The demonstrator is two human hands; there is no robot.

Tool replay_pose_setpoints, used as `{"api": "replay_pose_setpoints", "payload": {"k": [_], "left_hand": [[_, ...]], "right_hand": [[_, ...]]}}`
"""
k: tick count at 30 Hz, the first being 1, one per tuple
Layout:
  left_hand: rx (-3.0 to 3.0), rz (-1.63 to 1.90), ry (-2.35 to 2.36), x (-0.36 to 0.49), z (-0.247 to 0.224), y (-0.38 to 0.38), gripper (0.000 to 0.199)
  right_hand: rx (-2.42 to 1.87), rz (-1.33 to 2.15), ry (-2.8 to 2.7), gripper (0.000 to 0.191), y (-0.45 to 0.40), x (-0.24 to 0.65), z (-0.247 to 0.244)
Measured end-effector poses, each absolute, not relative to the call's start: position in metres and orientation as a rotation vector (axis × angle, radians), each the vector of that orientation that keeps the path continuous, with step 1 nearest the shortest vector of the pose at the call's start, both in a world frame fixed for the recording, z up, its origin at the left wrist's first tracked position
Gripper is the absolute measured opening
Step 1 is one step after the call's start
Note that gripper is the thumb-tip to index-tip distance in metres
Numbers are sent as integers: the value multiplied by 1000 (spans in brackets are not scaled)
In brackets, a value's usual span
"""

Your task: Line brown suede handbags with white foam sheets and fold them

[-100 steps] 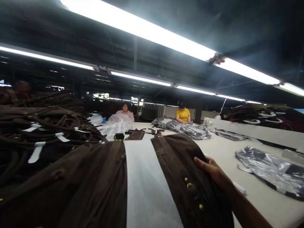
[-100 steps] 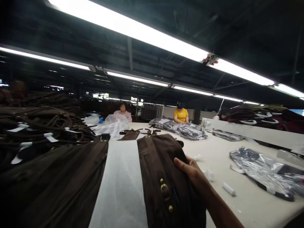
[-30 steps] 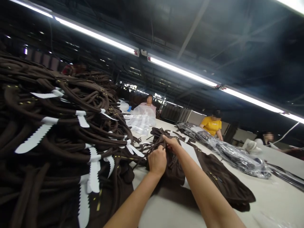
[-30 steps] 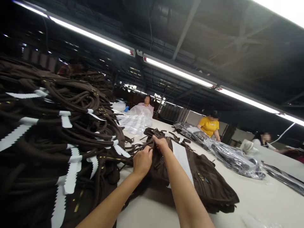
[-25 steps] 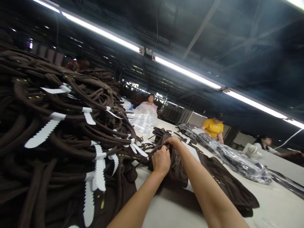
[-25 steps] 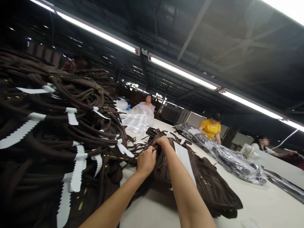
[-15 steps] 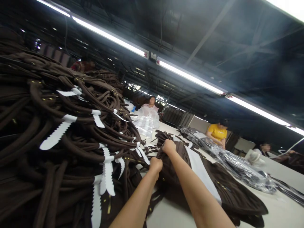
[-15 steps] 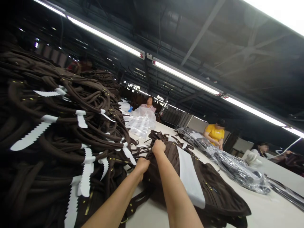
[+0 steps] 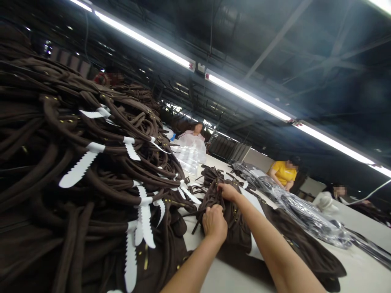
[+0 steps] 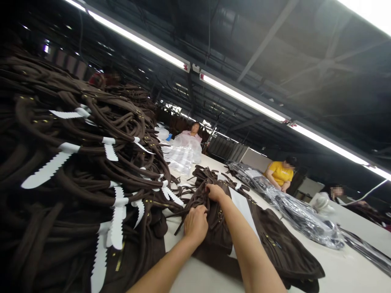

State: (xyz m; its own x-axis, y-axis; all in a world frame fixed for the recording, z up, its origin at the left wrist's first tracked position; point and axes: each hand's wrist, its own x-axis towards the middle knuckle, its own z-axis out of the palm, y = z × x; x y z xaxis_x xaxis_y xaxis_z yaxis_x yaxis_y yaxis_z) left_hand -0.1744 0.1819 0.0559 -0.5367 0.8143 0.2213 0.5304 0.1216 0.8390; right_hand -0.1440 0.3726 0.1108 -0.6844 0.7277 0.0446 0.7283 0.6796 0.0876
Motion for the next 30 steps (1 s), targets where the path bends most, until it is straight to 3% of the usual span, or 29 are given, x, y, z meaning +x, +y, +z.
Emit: {"api": "replay_pose_setpoints", "payload": {"k": [16, 21, 25, 30], "left_hand": [[1833, 1251, 2235, -144, 58, 179, 26], [1525, 1296, 2279, -152, 58, 180, 29], [1116, 1293, 2244, -178, 51, 189, 24], [837, 1268, 2074, -197, 33, 202, 24]], "right_hand": [[-1089, -545, -2972, 26, 344, -136, 134], [-1241, -591, -2947, 41, 345, -139, 135], [-1465, -648, -2794, 26, 343, -158, 130], [-1605, -662, -2710, 21, 333, -201, 105]]}}
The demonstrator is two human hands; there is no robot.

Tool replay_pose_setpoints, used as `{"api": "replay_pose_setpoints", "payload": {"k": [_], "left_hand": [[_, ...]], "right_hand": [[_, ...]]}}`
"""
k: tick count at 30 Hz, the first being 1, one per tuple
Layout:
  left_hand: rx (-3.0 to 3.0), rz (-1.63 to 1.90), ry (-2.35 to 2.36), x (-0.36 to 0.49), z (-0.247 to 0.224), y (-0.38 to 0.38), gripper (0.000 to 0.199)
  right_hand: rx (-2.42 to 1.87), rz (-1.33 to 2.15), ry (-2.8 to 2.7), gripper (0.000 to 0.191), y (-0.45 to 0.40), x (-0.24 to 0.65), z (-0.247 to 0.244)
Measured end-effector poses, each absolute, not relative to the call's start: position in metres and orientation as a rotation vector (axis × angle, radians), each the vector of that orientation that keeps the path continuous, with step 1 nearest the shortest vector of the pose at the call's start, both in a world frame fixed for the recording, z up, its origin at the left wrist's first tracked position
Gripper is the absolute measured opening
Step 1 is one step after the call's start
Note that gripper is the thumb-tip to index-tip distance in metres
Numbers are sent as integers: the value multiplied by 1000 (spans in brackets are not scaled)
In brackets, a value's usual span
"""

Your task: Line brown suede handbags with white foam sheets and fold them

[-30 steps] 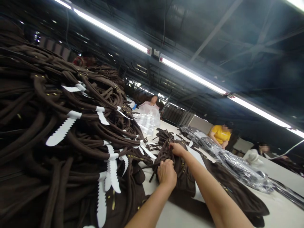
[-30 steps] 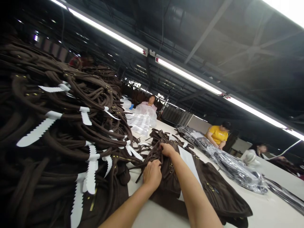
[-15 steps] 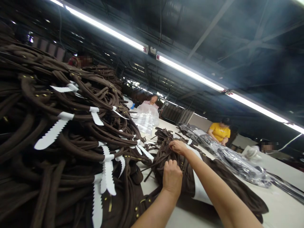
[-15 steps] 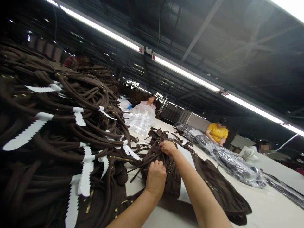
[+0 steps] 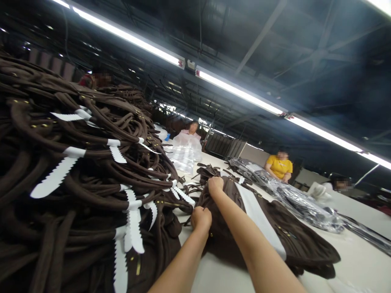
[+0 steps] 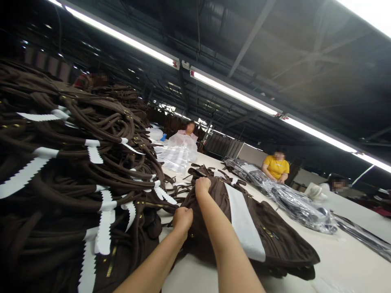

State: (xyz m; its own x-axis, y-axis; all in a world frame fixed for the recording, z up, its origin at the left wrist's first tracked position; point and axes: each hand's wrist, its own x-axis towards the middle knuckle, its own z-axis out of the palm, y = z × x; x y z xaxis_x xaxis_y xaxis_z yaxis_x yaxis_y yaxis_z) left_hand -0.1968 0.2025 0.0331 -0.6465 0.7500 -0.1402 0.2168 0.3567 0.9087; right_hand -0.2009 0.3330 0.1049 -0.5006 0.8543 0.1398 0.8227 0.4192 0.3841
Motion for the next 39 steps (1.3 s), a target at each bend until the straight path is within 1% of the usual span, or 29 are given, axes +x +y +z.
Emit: {"api": "replay_pose_setpoints", "payload": {"k": [2, 5, 10, 13, 22, 23, 26, 28, 34, 39], "left_hand": [[793, 1290, 2007, -199, 28, 205, 26], [761, 1328, 1926, -204, 26, 207, 28], [776, 1304, 1847, -219, 29, 209, 30], [803, 1272, 1834, -224, 29, 209, 29], [911, 1207, 1804, -228, 31, 212, 28], [930, 1201, 1794, -228, 32, 212, 28], [972, 1195, 1778, -227, 34, 213, 26], [992, 1187, 1782, -226, 35, 214, 24], [1036, 1141, 1810, -229, 37, 213, 21], [1038, 1169, 1777, -230, 44, 210, 21]], "right_hand": [[1512, 592, 2571, 22, 331, -208, 94], [1471, 524, 2560, 28, 334, -204, 87], [1295, 351, 2535, 33, 350, -186, 102], [1170, 288, 2510, 31, 356, -181, 113], [953, 450, 2584, 20, 347, -171, 120], [931, 463, 2597, 24, 346, -166, 121], [865, 485, 2630, 42, 344, -153, 123], [842, 494, 2622, 48, 344, -151, 123], [865, 504, 2544, 40, 338, -176, 116], [896, 550, 2596, 27, 335, -177, 117]]}}
